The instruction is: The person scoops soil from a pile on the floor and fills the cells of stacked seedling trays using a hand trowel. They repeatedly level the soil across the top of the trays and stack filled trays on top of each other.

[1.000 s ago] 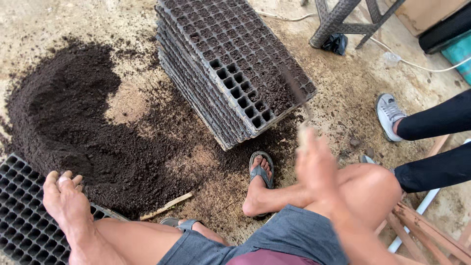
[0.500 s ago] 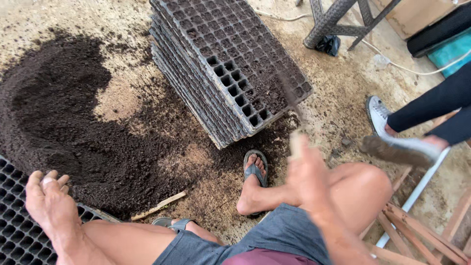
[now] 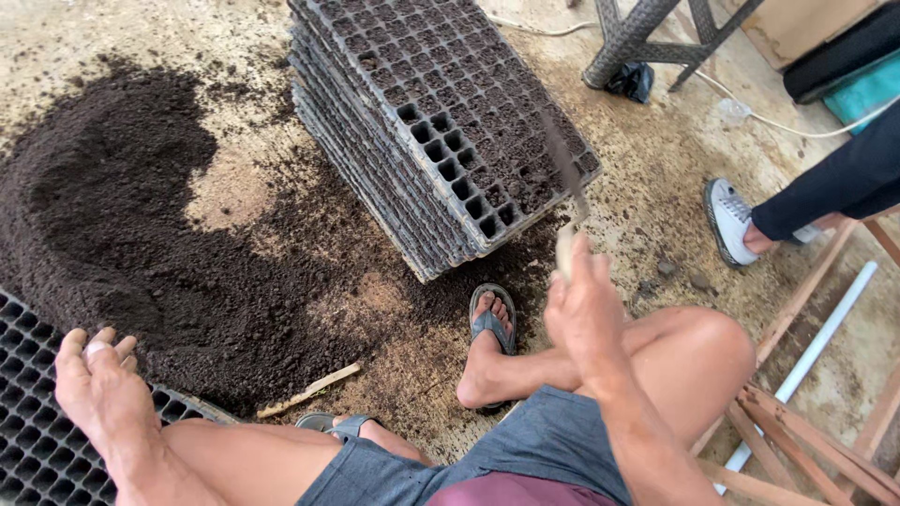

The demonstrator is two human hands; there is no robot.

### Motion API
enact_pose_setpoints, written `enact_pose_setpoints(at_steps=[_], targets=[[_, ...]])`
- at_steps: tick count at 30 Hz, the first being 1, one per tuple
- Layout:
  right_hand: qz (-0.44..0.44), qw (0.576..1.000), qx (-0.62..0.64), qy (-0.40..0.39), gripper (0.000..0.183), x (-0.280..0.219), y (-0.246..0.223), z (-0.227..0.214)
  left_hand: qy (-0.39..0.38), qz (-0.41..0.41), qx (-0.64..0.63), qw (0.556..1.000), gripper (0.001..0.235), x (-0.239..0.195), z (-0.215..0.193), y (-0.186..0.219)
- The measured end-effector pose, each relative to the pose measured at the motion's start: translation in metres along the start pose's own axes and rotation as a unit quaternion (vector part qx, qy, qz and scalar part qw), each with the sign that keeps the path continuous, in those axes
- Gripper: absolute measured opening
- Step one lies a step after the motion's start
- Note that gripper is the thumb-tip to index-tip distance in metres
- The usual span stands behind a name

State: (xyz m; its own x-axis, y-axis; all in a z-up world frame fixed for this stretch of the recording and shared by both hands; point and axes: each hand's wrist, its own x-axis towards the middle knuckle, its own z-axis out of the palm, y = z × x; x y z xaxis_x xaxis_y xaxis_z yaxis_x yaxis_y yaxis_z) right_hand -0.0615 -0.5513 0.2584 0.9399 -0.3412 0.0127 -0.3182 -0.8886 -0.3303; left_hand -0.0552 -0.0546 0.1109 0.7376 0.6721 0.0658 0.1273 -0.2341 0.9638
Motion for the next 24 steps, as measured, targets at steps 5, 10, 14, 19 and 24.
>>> enact_pose_setpoints(at_steps=[5, 10, 14, 19, 24], targets=[[-0.066, 0.996, 0.031, -0.051, 0.067, -0.035, -0.021, 0.027, -0.002, 0.003, 0.028, 1.000, 0.035, -0.001, 0.000, 0.003], [-0.127, 0.983, 0.128, -0.029, 0.062, -0.024, -0.011, 0.016, -0.010, 0.000, 0.028, 1.000, 0.035, 0.009, 0.005, -0.009], [-0.050, 0.995, 0.091, 0.011, 0.060, 0.004, -0.014, 0.013, -0.002, 0.000, -0.011, 1.000, 0.038, 0.015, 0.004, -0.026], [-0.104, 0.992, 0.072, 0.010, 0.063, -0.016, -0.031, 0.047, 0.021, -0.025, 0.022, 0.999, 0.041, 0.002, 0.000, 0.005], [-0.213, 0.965, 0.148, 0.023, 0.058, -0.012, -0.044, 0.029, 0.012, -0.037, 0.001, 0.999, 0.044, -0.005, -0.002, 0.015]])
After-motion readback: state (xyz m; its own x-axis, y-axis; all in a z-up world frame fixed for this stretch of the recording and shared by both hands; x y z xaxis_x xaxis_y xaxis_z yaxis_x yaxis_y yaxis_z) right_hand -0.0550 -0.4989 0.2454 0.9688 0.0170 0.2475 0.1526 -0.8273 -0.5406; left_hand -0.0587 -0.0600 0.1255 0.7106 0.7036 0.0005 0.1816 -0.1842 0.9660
